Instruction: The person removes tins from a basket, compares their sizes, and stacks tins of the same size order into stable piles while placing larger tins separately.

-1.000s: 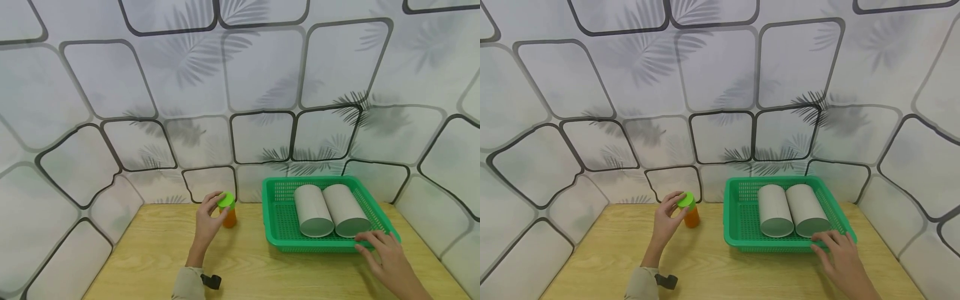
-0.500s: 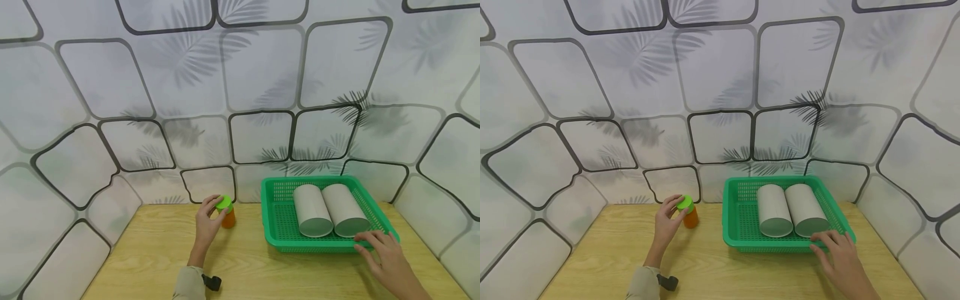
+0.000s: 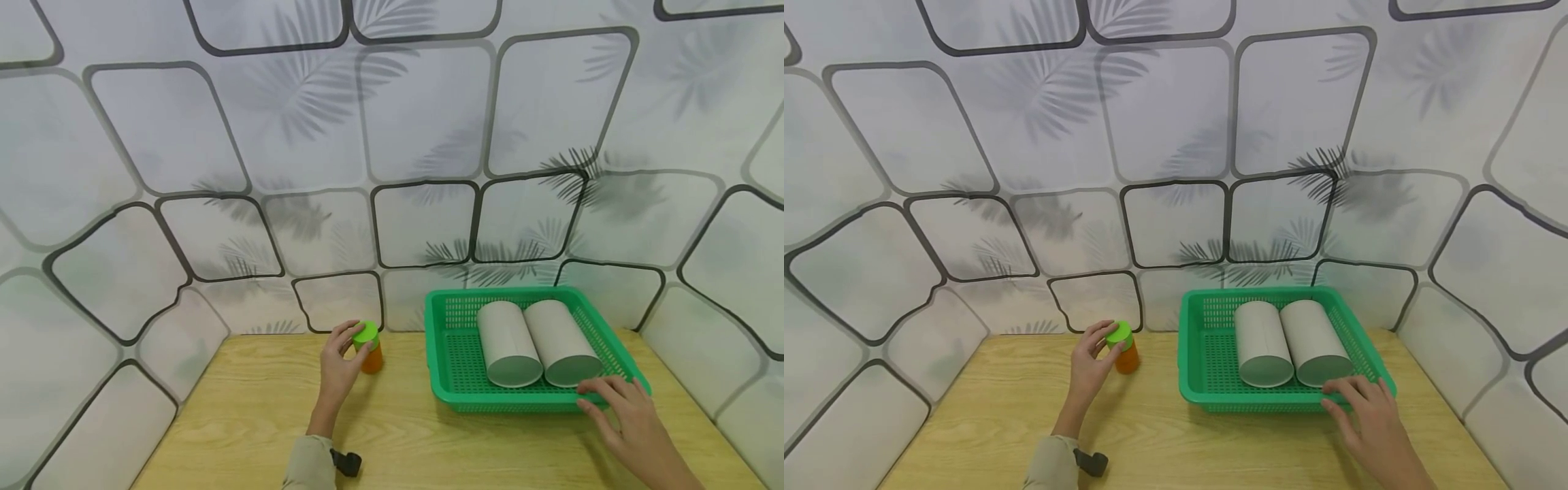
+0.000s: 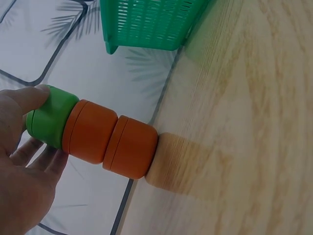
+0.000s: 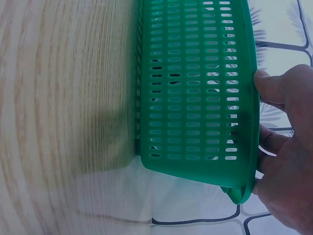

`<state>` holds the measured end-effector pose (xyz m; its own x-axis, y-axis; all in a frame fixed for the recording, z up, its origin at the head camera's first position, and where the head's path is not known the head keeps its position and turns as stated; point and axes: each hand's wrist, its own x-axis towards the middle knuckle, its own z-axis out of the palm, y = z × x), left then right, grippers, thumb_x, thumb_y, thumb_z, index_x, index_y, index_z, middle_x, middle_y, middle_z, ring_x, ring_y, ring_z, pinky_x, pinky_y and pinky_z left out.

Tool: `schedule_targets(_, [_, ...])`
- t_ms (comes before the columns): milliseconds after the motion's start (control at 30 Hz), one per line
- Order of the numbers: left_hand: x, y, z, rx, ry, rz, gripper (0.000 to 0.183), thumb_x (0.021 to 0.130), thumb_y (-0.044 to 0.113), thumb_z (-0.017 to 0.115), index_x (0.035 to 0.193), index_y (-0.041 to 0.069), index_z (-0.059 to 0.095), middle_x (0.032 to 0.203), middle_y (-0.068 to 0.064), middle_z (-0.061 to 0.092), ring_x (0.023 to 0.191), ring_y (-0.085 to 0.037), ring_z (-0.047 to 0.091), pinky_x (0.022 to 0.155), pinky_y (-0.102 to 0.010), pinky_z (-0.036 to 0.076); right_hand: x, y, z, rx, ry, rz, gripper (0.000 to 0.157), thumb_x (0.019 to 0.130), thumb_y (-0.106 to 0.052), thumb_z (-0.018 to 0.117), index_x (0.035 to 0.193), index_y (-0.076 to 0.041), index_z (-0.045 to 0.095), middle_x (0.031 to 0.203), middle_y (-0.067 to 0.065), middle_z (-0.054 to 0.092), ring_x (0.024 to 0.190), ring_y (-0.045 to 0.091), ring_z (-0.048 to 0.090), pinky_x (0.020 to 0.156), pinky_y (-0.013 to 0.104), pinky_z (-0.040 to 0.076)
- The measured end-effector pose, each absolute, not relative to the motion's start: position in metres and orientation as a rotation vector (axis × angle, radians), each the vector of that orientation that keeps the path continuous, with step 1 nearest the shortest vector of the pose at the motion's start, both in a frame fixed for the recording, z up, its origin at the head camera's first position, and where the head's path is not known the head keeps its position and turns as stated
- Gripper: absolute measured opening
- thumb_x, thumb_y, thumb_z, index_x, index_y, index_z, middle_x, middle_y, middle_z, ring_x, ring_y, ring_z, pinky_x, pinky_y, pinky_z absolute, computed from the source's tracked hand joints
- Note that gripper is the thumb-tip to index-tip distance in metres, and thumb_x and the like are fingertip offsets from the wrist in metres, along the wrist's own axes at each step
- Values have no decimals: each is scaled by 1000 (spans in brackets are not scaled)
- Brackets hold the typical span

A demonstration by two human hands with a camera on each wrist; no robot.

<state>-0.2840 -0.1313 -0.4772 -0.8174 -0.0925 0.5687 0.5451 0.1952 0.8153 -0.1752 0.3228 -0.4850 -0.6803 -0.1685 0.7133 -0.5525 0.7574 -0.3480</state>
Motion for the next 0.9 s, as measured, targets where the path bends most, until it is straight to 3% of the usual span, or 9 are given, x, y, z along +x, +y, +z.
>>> schedule_targets(667, [-273,-131,-454,-442,-1955,-1597,32,85,-12,76,117,-12,69,129,-34,58,124,-47,55,103,-59,47,-174,323,-484,526,-2285,723,36,77,6,82,105,-15,72,100,0,65,100,7,50,96,86,24])
schedule_targets(900, [-279,-129,-454,-480,-1964,-1447,34,83,-13,78,116,-7,72,124,-31,63,118,-45,59,96,-60,50,-175,324,-486,528,-2290,731,39,76,7,83,105,-16,72,101,-1,65,101,7,50,97,87,22])
